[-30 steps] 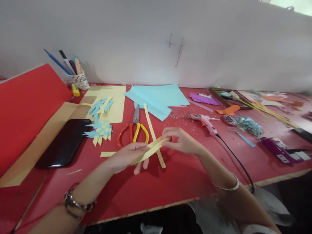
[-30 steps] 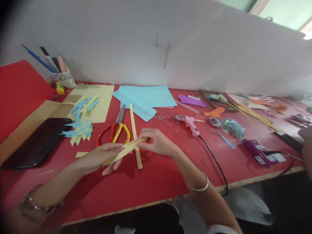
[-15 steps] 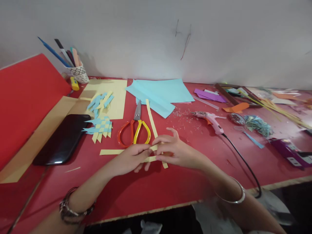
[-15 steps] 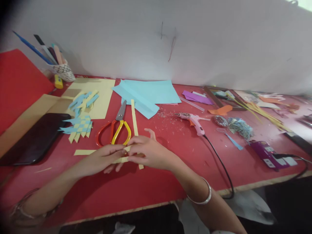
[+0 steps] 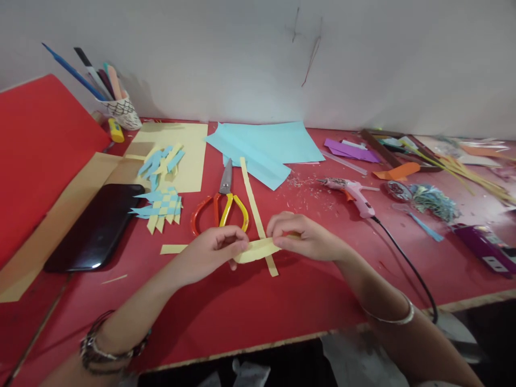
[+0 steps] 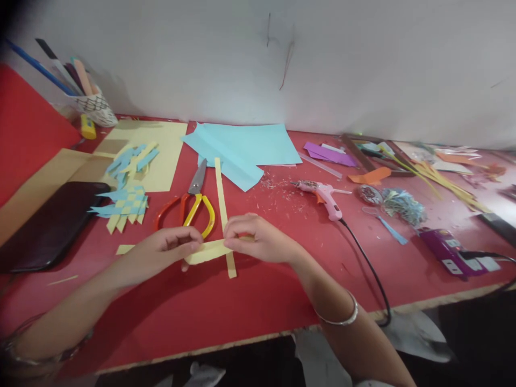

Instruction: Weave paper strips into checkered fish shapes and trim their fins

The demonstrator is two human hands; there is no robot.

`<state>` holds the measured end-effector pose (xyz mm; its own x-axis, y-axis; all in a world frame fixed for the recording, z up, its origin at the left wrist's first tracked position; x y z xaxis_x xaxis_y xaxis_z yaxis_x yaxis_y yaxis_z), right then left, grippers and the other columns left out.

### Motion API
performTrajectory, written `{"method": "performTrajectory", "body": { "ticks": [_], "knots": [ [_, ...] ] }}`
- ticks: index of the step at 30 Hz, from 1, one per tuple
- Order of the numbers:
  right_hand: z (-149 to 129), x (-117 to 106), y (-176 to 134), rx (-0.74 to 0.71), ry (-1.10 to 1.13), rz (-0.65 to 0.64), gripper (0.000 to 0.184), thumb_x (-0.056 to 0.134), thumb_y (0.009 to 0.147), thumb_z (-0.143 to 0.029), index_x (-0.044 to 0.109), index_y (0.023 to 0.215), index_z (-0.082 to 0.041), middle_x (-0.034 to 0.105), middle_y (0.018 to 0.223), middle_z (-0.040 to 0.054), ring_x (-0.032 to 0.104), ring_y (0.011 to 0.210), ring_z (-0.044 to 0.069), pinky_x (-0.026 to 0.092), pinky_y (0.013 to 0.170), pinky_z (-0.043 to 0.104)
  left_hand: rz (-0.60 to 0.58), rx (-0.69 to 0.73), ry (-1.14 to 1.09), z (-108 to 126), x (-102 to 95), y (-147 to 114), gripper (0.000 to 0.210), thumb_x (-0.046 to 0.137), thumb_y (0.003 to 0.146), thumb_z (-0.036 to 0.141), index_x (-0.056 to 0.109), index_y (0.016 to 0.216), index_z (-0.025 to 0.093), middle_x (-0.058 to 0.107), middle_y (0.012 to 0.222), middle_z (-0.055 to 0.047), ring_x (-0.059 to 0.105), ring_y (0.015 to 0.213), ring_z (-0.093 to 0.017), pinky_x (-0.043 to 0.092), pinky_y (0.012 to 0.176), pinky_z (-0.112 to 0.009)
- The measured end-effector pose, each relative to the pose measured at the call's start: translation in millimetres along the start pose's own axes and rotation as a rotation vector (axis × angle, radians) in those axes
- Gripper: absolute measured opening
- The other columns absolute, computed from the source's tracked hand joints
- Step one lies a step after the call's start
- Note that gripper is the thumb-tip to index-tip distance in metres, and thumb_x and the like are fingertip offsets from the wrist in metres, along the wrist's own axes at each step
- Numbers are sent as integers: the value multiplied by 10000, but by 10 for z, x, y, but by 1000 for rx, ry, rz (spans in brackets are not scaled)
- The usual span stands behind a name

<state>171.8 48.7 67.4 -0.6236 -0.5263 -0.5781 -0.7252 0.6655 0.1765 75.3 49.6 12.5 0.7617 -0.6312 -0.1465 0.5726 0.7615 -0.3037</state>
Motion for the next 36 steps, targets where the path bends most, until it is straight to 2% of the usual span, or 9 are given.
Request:
{"method": "performTrajectory", "body": {
  "ticks": [4,10,19,21,23,26,28,32,36],
  "knots": [
    [45,0,-15,41,15,-5,223,427,834,-199,453,614,-170,509,654,-7,439,605,79,355,625,219,20,-18,4,-1,-3,11,206,499,763,384,521,699,190,491,550,63,508,499,-82,415,550,-210],
    [146,-81,-24,143,-28,75,230,451,814,-213,473,590,-164,515,571,-14,441,584,86,351,609,220,118,2,-39,14,-75,-3,194,463,791,374,518,881,211,558,596,44,533,518,-99,439,586,-233],
    [286,-108,-44,273,29,133,230,440,798,-224,477,580,-161,521,560,-12,471,551,82,354,526,197,204,66,70,74,-141,-30,235,434,805,384,548,733,192,588,657,20,526,548,-95,427,597,-220],
    [286,-114,-48,279,-9,140,220,442,795,-228,478,587,-164,526,563,-14,482,563,90,373,569,218,242,87,136,98,-169,-43,224,450,802,373,543,707,193,579,636,25,515,547,-92,413,575,-208],
    [238,-117,-47,263,-105,150,182,456,792,-232,497,627,-167,556,605,-18,509,604,97,381,727,291,267,124,196,140,-174,-57,227,450,806,366,543,690,194,576,626,25,512,558,-95,401,550,-195],
    [114,-36,-40,219,-235,121,111,491,795,-270,532,733,-187,604,724,-30,550,681,102,168,958,440,243,198,271,214,-109,-66,217,463,803,354,567,694,198,586,629,21,521,578,-102,393,527,-181],
    [50,65,-31,196,-250,79,137,488,807,-312,534,749,-197,610,732,-37,557,688,100,94,976,455,231,245,327,256,-63,-73,213,464,804,343,584,701,200,604,645,14,537,599,-110,397,538,-181],
    [32,172,-13,180,-258,63,233,419,848,-316,511,676,-190,575,610,-51,513,589,85,173,942,420,208,304,412,297,6,-84,217,474,795,346,603,696,204,630,677,7,556,619,-120,411,571,-189],
    [109,142,-12,206,-283,96,275,377,864,-298,471,634,-179,503,537,-70,433,489,63,225,914,383,293,238,338,237,-89,-72,228,519,761,394,598,885,221,632,792,-4,564,696,-130,435,583,-183]
  ]
}}
Point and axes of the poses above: each hand's wrist, its own y-axis towards the middle knuckle, its own x-axis out of the palm, z = x × y, the point moved 9 cm from there along y, towards the middle knuckle
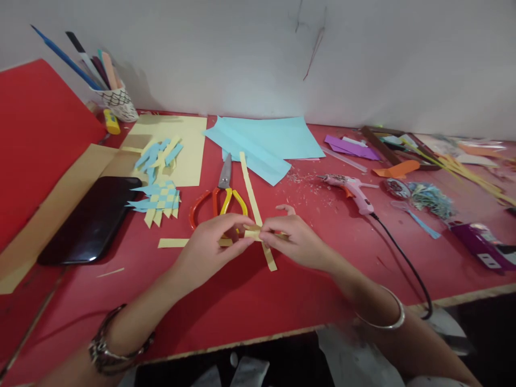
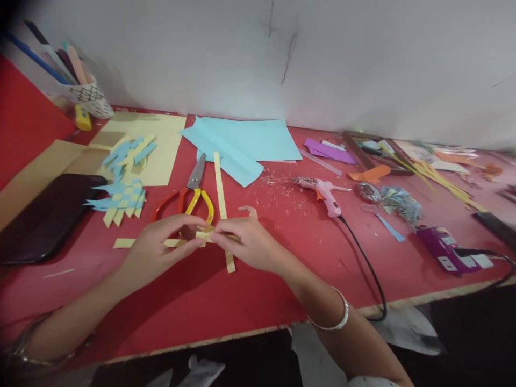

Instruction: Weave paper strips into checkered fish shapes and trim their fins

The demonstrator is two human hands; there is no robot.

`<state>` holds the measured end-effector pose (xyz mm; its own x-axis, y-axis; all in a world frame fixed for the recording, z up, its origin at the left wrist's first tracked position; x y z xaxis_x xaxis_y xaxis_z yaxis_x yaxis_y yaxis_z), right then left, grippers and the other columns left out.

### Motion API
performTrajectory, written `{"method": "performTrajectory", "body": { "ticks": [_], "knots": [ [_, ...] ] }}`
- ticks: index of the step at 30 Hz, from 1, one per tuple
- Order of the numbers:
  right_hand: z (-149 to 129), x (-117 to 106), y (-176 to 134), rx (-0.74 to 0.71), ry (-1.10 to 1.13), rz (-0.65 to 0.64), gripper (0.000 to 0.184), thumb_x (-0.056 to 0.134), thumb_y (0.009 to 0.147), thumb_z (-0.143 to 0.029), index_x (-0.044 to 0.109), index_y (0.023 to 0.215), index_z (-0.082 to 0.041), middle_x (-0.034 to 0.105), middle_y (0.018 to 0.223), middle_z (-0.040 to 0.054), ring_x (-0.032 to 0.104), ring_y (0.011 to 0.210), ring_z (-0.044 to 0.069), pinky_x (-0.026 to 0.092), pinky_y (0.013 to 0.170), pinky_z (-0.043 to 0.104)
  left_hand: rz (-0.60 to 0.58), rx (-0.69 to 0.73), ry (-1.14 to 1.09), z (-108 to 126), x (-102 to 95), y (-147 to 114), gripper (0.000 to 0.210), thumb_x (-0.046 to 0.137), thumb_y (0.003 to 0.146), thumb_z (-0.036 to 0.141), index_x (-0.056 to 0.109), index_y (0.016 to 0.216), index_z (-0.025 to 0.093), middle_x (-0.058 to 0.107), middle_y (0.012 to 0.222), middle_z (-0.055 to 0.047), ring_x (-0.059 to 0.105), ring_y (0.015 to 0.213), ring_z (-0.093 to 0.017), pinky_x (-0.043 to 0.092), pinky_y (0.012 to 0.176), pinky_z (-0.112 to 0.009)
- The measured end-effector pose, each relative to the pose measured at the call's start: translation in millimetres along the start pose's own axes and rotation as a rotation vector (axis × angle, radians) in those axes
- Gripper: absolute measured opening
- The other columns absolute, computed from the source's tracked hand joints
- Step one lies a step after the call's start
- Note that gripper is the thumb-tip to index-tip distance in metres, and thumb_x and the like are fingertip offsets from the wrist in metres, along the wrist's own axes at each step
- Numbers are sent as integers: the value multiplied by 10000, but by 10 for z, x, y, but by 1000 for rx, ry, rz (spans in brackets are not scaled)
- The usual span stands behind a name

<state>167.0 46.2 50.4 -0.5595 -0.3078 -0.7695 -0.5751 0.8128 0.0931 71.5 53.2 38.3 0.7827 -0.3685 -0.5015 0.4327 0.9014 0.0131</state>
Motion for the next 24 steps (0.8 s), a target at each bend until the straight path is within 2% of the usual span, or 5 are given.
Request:
{"method": "performTrajectory", "body": {
  "ticks": [4,7,12,16,24],
  "knots": [
    [-4,-16,5,-29,29,3,268,373,864,-262,453,624,-175,470,539,-77,403,473,52,219,919,359,32,-136,-160,-155,-32,28,328,499,762,433,558,999,213,624,889,-19,573,772,-140,464,652,-205],
    [-40,16,3,-69,55,-33,255,367,867,-251,463,642,-179,480,563,-78,378,470,47,205,928,355,6,-191,-218,-209,-12,36,310,474,774,432,578,953,202,636,878,-16,578,737,-131,469,657,-206],
    [-41,-22,-5,-72,48,21,241,383,858,-256,474,647,-184,463,550,-82,351,461,48,211,924,345,11,-161,-161,-160,-22,32,215,498,761,375,603,716,193,624,677,14,557,635,-114,444,589,-184],
    [-22,-41,-8,-42,7,54,258,395,845,-253,447,603,-178,405,497,-91,319,437,44,228,903,347,5,-159,-171,-147,-2,27,183,499,756,335,611,716,195,617,642,22,539,583,-105,434,562,-190],
    [-14,-74,3,-16,-26,122,296,396,792,-193,286,518,-171,277,465,-103,237,424,33,231,893,319,-12,-181,-226,-135,24,8,184,500,763,313,621,695,191,636,638,15,537,566,-100,438,558,-190]
  ]
}}
Point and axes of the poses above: each hand's wrist, its own y-axis towards the middle knuckle, its own x-axis out of the palm, z = x × y, the point moved 9 cm from there along y, towards the middle knuckle
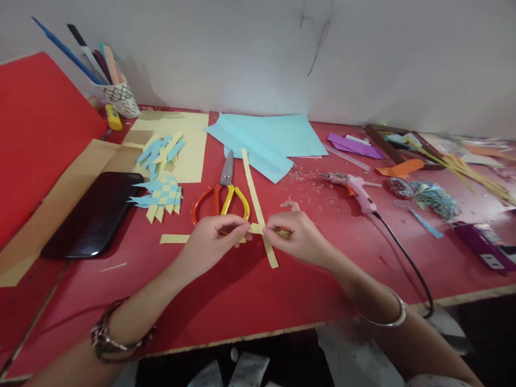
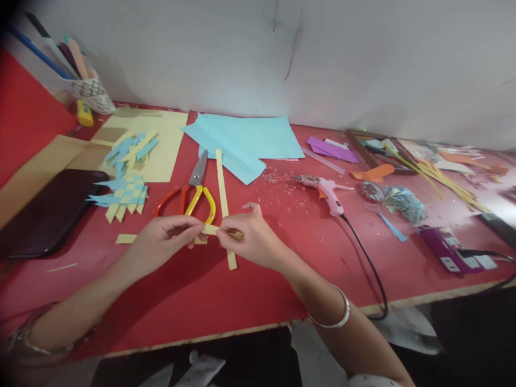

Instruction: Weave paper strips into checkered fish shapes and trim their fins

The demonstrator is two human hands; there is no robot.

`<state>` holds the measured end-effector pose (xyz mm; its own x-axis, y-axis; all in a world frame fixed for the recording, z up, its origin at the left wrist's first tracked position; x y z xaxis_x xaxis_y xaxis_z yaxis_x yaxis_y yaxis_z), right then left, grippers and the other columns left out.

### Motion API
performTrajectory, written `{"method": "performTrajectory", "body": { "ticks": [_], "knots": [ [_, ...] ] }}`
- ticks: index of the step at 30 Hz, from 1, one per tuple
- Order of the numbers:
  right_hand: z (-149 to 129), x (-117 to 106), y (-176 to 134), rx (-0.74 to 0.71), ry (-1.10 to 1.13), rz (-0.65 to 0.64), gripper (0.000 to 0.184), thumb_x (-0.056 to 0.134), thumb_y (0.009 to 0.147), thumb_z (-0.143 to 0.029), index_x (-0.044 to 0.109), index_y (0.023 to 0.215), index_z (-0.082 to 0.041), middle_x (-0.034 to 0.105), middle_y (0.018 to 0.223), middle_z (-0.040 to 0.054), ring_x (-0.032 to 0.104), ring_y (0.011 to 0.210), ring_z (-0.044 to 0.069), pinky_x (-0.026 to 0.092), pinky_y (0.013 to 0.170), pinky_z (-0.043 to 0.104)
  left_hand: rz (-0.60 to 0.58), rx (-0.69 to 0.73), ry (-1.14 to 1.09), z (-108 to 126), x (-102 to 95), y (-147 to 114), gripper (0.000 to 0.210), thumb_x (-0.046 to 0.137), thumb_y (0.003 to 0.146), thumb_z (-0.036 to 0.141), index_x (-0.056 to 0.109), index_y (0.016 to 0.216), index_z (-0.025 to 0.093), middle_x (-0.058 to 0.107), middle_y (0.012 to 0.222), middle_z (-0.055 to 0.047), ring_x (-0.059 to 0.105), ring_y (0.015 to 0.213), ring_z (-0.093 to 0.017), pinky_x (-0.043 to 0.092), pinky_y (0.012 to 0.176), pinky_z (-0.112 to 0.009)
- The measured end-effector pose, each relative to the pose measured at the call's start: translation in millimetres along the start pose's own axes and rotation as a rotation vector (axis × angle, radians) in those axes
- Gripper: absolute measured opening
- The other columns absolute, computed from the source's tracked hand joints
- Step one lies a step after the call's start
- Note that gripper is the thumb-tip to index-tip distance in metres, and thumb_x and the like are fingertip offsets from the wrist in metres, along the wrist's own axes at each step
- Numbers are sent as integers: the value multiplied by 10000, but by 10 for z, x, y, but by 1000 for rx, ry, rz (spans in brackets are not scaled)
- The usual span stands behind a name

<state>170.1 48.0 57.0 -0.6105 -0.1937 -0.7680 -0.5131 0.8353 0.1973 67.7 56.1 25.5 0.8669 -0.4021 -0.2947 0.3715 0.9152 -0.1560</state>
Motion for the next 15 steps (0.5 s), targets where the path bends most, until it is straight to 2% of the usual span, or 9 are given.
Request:
{"method": "performTrajectory", "body": {
  "ticks": [4,8,15],
  "knots": [
    [-2,0,1,-6,-10,1,295,412,782,-201,285,517,-170,258,466,-104,224,423,31,237,874,306,2,5,1,15,-5,2,226,467,784,311,620,668,191,639,636,16,546,572,-100,448,565,-189],
    [1,-19,-2,-2,-25,24,293,432,779,-226,328,511,-168,305,461,-100,258,426,32,247,838,305,-12,13,-15,-10,15,16,147,555,732,319,641,727,201,665,703,15,594,658,-122,467,616,-197],
    [-12,-44,2,2,16,45,288,474,769,-237,385,505,-163,334,454,-96,301,421,33,279,762,291,32,15,-35,-30,-9,4,175,592,701,343,655,761,191,688,743,1,625,691,-139,487,626,-202]
  ]
}}
Point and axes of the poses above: each hand's wrist, its own y-axis towards the middle knuckle, its own x-axis out of the palm, z = x × y, the point moved 9 cm from there along y, towards the middle knuckle
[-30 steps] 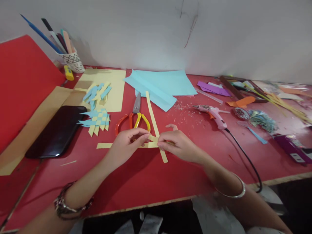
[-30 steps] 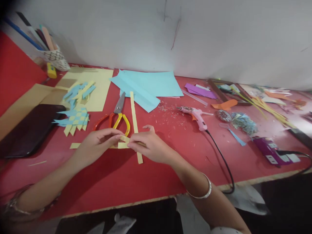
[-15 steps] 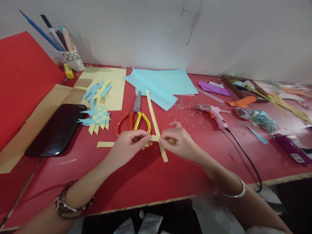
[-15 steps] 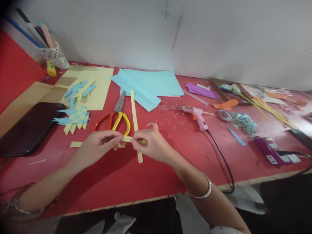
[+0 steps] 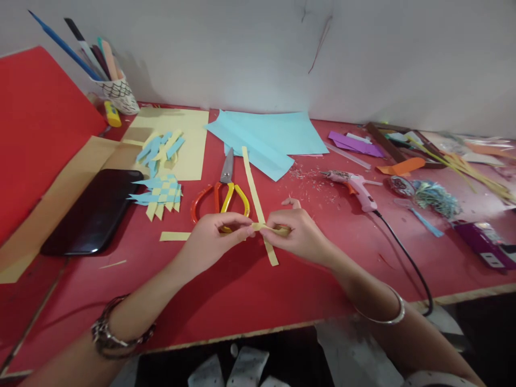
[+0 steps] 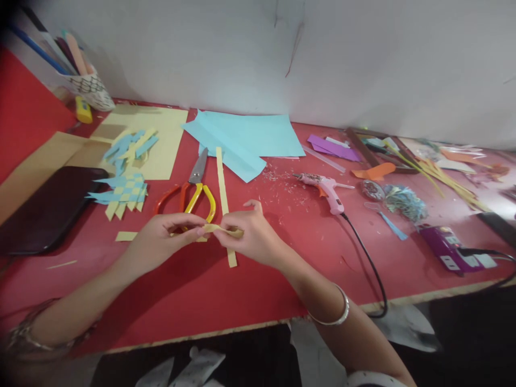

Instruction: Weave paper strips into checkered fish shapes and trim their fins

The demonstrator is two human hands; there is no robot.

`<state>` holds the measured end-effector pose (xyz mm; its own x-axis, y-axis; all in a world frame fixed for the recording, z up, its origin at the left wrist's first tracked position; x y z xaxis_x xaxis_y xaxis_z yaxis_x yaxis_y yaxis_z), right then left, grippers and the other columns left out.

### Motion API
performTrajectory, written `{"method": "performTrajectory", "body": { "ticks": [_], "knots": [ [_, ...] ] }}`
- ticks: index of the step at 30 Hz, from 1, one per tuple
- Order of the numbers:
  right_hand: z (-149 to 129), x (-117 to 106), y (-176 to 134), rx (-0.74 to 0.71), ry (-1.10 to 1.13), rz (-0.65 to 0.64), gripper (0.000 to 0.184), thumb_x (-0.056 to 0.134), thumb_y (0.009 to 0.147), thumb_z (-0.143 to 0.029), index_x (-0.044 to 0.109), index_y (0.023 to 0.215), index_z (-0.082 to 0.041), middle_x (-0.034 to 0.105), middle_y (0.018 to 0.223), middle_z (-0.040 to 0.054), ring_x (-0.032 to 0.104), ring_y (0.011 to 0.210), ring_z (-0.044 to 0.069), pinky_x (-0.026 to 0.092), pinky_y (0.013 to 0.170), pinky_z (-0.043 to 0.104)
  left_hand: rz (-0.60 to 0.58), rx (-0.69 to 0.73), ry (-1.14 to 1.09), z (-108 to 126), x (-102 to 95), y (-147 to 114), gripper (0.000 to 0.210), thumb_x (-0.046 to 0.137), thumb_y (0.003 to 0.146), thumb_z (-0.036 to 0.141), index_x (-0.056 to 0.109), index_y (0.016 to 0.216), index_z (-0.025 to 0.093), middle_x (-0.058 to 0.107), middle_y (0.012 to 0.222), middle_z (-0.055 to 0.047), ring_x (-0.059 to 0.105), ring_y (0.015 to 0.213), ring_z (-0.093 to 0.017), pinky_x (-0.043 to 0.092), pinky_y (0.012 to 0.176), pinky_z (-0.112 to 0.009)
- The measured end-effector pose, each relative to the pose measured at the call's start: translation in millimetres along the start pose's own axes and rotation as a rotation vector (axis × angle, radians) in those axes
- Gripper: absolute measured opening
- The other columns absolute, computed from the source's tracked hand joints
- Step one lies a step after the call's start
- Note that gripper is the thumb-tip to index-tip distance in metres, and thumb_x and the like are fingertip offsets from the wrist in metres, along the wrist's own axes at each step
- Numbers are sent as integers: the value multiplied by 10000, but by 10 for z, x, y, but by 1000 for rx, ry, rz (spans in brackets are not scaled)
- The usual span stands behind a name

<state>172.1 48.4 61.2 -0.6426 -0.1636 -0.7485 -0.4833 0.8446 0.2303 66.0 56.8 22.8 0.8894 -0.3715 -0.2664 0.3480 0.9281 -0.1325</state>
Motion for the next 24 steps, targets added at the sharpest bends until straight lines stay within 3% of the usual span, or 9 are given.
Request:
{"method": "performTrajectory", "body": {
  "ticks": [6,24],
  "knots": [
    [-11,-5,4,9,-15,9,304,491,780,-257,412,503,-160,361,453,-94,307,417,30,273,792,296,17,41,1,43,-2,5,109,594,704,278,666,738,204,694,725,20,617,661,-111,480,602,-167],
    [7,-11,6,20,-6,-6,281,517,788,-286,483,538,-161,482,474,-88,347,417,30,254,807,306,10,39,-16,22,-7,15,158,571,735,307,676,679,204,701,682,21,638,673,-116,499,634,-171]
  ]
}}
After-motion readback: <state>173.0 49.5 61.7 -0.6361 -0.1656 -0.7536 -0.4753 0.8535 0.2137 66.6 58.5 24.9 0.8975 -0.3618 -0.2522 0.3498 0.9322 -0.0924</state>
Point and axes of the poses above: each hand's wrist, its own y-axis towards the middle knuckle, its own x-axis out of the palm, z = x × y, the point moved 9 cm from there along y, towards the middle knuckle
